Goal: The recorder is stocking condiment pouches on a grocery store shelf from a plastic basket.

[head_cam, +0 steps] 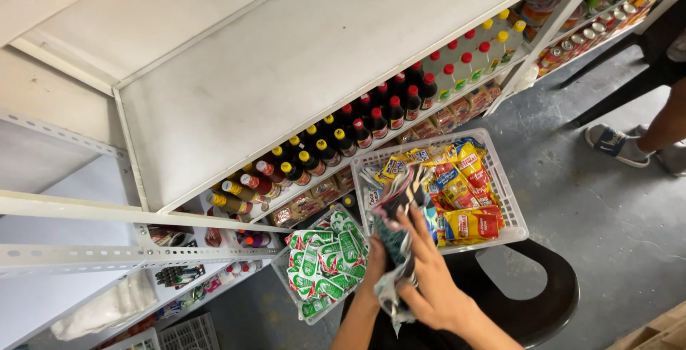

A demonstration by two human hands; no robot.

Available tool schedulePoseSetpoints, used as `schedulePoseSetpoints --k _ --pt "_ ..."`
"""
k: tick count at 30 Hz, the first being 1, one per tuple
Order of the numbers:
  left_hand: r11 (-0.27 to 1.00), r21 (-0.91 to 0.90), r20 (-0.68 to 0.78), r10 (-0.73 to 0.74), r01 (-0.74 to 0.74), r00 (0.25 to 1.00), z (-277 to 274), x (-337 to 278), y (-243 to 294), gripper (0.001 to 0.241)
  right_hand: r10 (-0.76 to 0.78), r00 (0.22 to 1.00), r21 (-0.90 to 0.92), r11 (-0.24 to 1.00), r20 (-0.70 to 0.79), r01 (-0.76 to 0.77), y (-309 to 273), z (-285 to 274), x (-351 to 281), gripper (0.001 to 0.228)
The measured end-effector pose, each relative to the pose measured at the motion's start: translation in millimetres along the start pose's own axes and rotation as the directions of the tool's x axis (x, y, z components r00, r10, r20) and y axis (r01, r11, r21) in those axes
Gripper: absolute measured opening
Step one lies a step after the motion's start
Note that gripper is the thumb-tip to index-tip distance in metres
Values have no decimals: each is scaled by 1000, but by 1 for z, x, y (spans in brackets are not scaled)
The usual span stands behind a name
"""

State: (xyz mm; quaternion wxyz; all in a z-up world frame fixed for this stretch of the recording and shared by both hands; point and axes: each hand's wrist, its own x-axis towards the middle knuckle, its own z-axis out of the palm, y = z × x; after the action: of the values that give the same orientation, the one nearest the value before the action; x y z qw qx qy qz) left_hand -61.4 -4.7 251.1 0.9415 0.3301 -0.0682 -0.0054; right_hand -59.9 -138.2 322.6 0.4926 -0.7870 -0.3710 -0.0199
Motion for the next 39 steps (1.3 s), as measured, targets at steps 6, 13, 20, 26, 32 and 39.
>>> schedulePoseSetpoints --k 6,13,20,26,32,39 --pt "904 422 -110 -16 61 994 25 -3 18 74 -59 990 80 994 -132 69 9 -6 23 70" --pt "984 142 -187 -77 105 979 35 -3 32 72 9 980 107 994 -200 13 4 10 5 63" --pt "983 115 -144 161 -146 976 24 0 52 69 -52 995 38 998 -84 56 -3 24 -22 68" --pt "992 -119 -220 19 -46 975 -59 -31 -1 65 -23 999 40 999 -24 24 -17 8 -2 73" --pt "999 53 -233 10 2 972 -19 -24 18 65 22 997 62 998 -79 -17 -25 -11 34 67" --pt "920 390 -129 6 45 992 -12 -37 6 76 222 955 166 968 -199 -190 0 11 16 62"
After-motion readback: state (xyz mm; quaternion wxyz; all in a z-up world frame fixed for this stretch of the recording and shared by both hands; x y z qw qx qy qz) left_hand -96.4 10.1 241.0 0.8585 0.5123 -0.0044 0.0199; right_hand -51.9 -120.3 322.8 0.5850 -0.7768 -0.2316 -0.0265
